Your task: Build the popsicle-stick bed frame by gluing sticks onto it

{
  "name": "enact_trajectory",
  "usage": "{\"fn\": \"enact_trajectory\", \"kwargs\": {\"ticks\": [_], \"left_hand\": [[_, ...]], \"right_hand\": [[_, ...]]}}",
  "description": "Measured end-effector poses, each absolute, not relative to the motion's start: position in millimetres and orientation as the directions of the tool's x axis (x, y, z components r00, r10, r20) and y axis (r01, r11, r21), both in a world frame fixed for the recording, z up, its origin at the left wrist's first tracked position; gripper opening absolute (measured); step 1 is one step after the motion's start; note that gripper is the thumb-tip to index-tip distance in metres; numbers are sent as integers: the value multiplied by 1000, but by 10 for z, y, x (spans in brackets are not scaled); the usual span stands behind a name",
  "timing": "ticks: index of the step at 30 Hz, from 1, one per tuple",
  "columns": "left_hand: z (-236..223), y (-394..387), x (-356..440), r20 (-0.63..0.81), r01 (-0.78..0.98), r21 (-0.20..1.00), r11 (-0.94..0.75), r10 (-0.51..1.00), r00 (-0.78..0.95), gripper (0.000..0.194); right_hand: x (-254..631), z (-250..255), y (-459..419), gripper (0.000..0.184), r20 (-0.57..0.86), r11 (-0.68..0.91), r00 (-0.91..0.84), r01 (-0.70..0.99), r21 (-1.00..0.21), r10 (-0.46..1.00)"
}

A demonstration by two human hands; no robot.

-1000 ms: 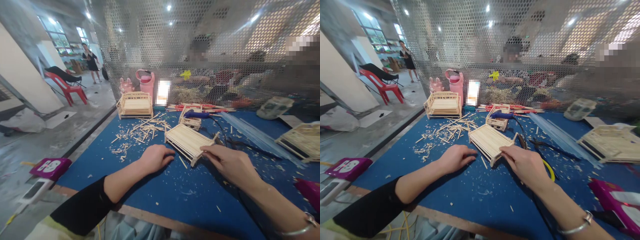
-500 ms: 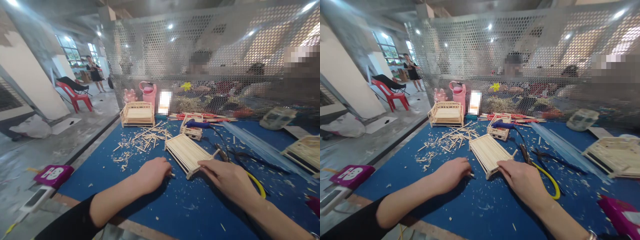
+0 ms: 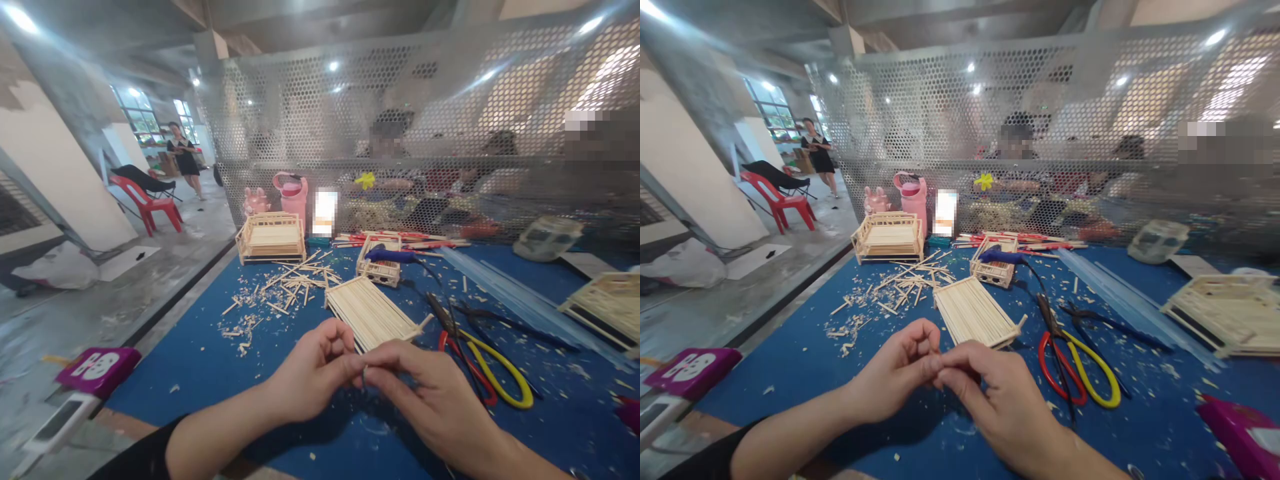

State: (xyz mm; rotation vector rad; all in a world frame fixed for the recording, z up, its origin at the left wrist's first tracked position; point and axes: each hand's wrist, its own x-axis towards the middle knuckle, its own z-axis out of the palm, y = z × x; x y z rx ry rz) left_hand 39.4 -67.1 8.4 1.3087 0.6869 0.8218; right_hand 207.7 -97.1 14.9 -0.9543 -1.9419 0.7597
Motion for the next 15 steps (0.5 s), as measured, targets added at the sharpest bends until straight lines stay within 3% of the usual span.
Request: {"fn": "enact_trajectory", "kwargs": {"ticks": [7, 11, 13, 15], "left_hand": [[79, -505, 434, 2, -43, 999, 31, 786, 618, 44], [39, -419, 398, 33, 95, 987, -129, 743, 668, 35], [6, -257, 366, 138, 116, 968, -224, 856, 499, 31], [-33, -14, 331, 269, 93, 957, -275, 960, 74, 30]], "right_hand": [[2077, 14, -715, 26, 233, 259, -327, 40, -965, 916], [2099, -117, -700, 31, 201, 221, -268, 47, -974, 942], [2109, -193, -716, 26, 209, 232, -214, 86, -969, 954], [2115, -268, -744, 21, 236, 276, -226, 164, -947, 945]]}}
